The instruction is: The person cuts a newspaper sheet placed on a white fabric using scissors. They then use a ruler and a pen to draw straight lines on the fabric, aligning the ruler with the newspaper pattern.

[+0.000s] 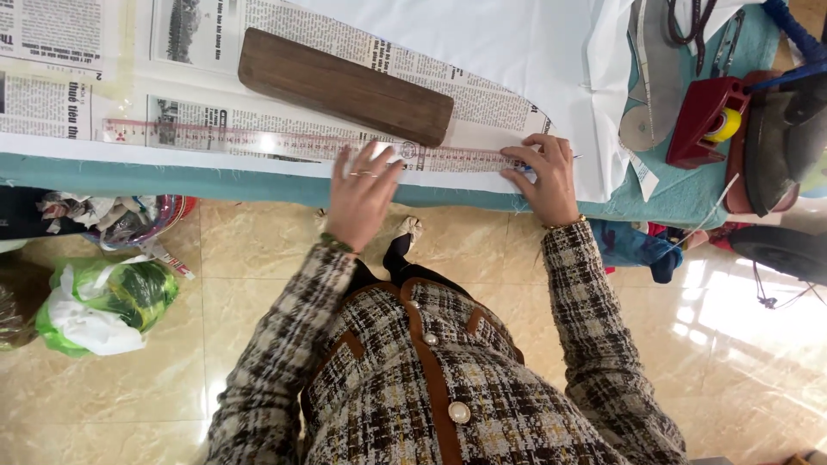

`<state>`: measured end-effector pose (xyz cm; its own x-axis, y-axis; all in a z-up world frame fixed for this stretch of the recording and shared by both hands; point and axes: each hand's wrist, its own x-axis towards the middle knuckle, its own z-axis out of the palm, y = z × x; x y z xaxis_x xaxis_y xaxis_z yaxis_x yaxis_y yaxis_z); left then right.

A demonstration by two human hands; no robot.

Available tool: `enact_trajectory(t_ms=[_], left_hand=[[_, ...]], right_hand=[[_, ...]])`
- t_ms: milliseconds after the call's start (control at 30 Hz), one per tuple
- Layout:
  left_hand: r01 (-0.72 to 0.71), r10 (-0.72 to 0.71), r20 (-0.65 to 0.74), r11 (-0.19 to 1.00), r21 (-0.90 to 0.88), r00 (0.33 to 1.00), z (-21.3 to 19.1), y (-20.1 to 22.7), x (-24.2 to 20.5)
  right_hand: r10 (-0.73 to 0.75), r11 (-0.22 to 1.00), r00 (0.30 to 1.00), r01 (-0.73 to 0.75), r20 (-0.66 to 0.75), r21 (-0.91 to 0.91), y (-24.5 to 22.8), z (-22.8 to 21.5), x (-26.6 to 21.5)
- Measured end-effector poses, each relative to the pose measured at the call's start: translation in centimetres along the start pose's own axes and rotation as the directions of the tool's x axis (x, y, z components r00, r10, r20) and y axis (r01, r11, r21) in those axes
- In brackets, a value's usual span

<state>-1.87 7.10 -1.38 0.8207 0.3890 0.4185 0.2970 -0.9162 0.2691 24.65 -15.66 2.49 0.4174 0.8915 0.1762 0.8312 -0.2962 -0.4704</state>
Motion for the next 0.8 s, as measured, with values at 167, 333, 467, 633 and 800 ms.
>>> enact_trajectory(t_ms=[167,333,467,633,800], left_hand=[[-0.064,0.059,0.097,0.996,0.058,0.994,0.6,1.7,0.0],[-0.093,0.091,-0.037,0.993,-0.071,0.995,0.5,1.5,-0.1],[-0.114,0.114,0.016,0.993,-0.015,0.993,1.4,0.8,-0.9],[-0.131,0.13,0.057,0.991,0.009,0.99,0.6,0.6,-0.5],[-0.158,0.16,0.053,0.987,-0.025,0.986,0.5,0.0,-0.5]], right_hand=[[0.112,0.994,0.992,-0.11,-0.066,0.027,-1.9,-0.8,-0.5],[0.326,0.944,0.802,-0.246,-0.5,0.221,-7.6,-2.6,-2.3],[0.522,0.832,0.671,-0.264,-0.527,0.488,-6.8,3.0,-5.6],[0.463,0.853,0.812,-0.3,-0.356,0.426,-13.0,3.5,-2.9],[0.422,0.89,0.808,-0.282,-0.412,0.359,-13.3,5.1,-2.8]])
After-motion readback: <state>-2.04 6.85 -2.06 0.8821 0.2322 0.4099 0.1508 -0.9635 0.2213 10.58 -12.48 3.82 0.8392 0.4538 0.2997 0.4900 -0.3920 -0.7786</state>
